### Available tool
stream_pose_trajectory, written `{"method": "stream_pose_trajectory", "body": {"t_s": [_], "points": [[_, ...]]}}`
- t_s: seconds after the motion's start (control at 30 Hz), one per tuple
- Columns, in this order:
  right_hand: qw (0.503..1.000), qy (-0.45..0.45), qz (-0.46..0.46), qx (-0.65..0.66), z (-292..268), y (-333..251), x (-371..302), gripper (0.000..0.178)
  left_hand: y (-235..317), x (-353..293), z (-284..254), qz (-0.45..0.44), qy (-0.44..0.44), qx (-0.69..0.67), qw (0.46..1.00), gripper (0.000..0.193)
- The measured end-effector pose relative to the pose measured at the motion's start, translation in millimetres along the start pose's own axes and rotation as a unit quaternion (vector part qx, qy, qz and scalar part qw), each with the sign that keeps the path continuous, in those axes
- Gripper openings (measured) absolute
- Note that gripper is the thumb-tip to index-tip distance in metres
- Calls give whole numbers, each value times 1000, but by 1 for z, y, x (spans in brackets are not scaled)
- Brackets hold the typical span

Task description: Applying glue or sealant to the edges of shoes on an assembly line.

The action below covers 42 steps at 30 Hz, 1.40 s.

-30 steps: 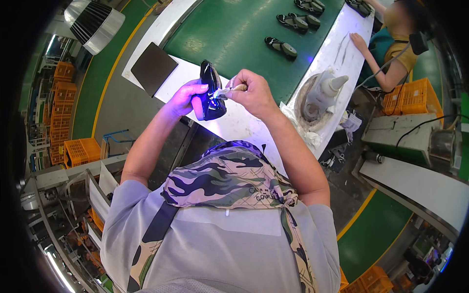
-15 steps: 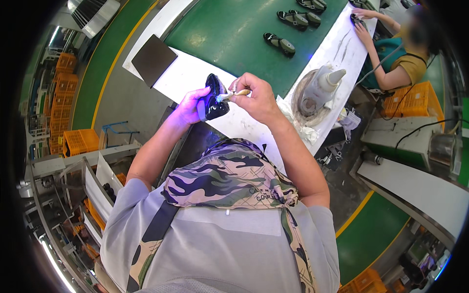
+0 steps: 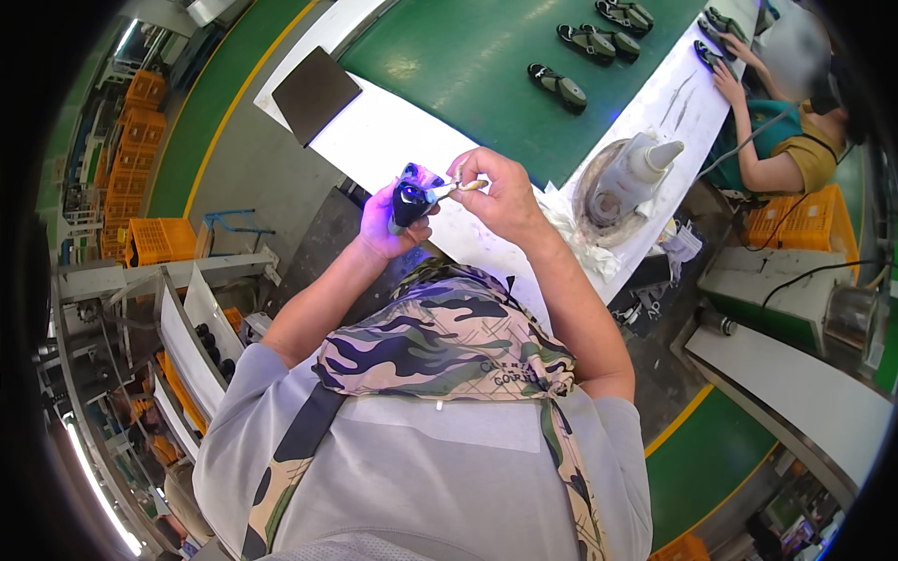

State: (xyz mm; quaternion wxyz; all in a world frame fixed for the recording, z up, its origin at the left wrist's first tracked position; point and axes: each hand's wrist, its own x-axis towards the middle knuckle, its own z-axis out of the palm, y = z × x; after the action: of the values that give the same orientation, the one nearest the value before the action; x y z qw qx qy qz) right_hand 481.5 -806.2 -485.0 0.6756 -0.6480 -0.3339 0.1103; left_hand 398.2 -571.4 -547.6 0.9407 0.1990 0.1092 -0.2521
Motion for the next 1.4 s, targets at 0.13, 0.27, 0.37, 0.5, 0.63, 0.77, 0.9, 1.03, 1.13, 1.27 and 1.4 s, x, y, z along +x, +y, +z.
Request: {"method": "stream_pose_trajectory", "body": {"t_s": [0.13, 0.27, 0.37, 0.5, 0.63, 0.77, 0.9, 1.03, 1.13, 1.27, 1.4], "points": [[1000, 4, -1, 19, 17, 6, 11, 24, 3, -11, -13, 13, 8, -56, 998, 58], [998, 19, -4, 52, 41, 7, 27, 24, 16, -22, -31, 24, -79, -95, 992, 57], [998, 2, -13, 66, 74, 10, 48, 24, 27, -37, -43, 83, 44, -130, 987, 54], [997, -45, -52, 27, 121, 17, 83, 23, 59, -72, -57, 103, -166, -140, 971, 58], [990, -53, 26, 131, 166, 27, 103, 24, 85, -128, -65, 225, -62, -153, 960, 55], [972, -13, 149, 180, 205, 49, 117, 25, 110, -205, -81, 338, -43, -149, 928, 43], [958, -79, 188, 201, 249, 82, 116, 23, 129, -298, -92, 514, 88, -63, 851, 36], [942, -127, 249, 183, 287, 107, 111, 21, 138, -412, -97, 607, 274, -15, 746, 34], [919, -163, 301, 197, 314, 114, 113, 21, 141, -502, -89, 661, 371, 41, 651, 33], [908, -198, 303, 210, 344, 117, 120, 22, 123, -618, -69, 588, 576, 97, 560, 33], [905, -207, 274, 250, 337, 109, 117, 23, 79, -699, -61, 449, 748, 131, 470, 38]]}}
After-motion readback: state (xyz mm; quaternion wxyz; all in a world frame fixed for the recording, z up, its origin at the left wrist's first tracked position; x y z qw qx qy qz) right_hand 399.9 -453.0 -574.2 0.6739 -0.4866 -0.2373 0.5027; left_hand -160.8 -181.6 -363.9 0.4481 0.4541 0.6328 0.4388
